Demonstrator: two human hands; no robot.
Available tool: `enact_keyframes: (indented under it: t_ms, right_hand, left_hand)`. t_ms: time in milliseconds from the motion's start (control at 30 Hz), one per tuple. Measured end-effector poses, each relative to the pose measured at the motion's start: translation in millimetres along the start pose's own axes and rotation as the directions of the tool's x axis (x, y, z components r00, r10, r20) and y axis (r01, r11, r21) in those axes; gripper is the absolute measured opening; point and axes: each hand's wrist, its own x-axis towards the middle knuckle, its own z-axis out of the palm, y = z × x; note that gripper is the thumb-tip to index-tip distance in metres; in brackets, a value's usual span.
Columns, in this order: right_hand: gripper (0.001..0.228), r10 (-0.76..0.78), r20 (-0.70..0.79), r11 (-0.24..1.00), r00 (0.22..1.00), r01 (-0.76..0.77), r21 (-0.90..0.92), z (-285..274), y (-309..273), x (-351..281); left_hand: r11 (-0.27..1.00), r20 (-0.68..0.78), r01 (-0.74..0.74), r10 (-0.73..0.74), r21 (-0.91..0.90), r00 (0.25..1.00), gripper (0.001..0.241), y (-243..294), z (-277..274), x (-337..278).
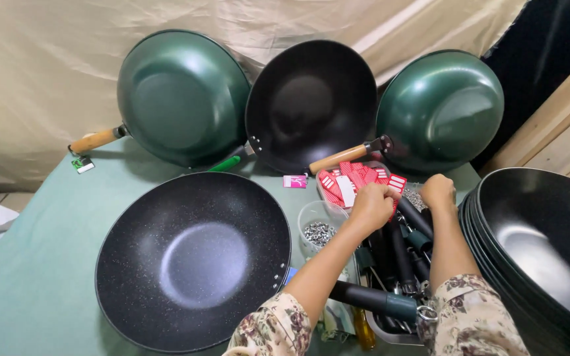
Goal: Tightening a wok handle with a tool and then cleaning the wok using a cloth and cleaning solution.
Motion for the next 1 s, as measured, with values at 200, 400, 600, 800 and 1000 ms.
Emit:
enact_keyframes:
  t_ms: [200,400,600,800,1000]
  right_hand:
    - [0.042,0.08,0.367,0.941,0.927,0.052,-0.335,-42.3,-48.5,-53.4]
    - [0.043,0.072,0.382,0.906,0.922,0.1,-0.411,-18.2,-38.1,-35.2]
    - [0.037,0.033,0.261,0.956,0.965,0.045,-0.289,-30.0,-36.2,-35.3]
    - [0.03,0.065,0.103,0.997,0.993,-0.07,0.045,-53.9,-40.0,-54.3]
    - [0.042,0.019,0.076,0.992,0.997,-0.029,0.124,-75.8,-57.4,-62.5]
  left_hand:
    - [1.0,0.024,-0.027,0.027,-0.011,0.999,0.025,-0.5,-1.6,5.7]
    - [1.0,0.024,0.009,-0.009,0.001,1.0,0.025,-5.9,-2.5,7.2]
    - [1.0,0.009,0.002,-0.002,-0.023,1.0,0.025,-5.5,-6.9,3.7]
    - [0.999,0.016,0.018,-0.017,-0.039,1.0,0.025,7.4,-21.9,-8.8]
    - [0.999,0.008,0.018,-0.018,-0.046,1.0,0.025,7.3,-19.2,-9.6]
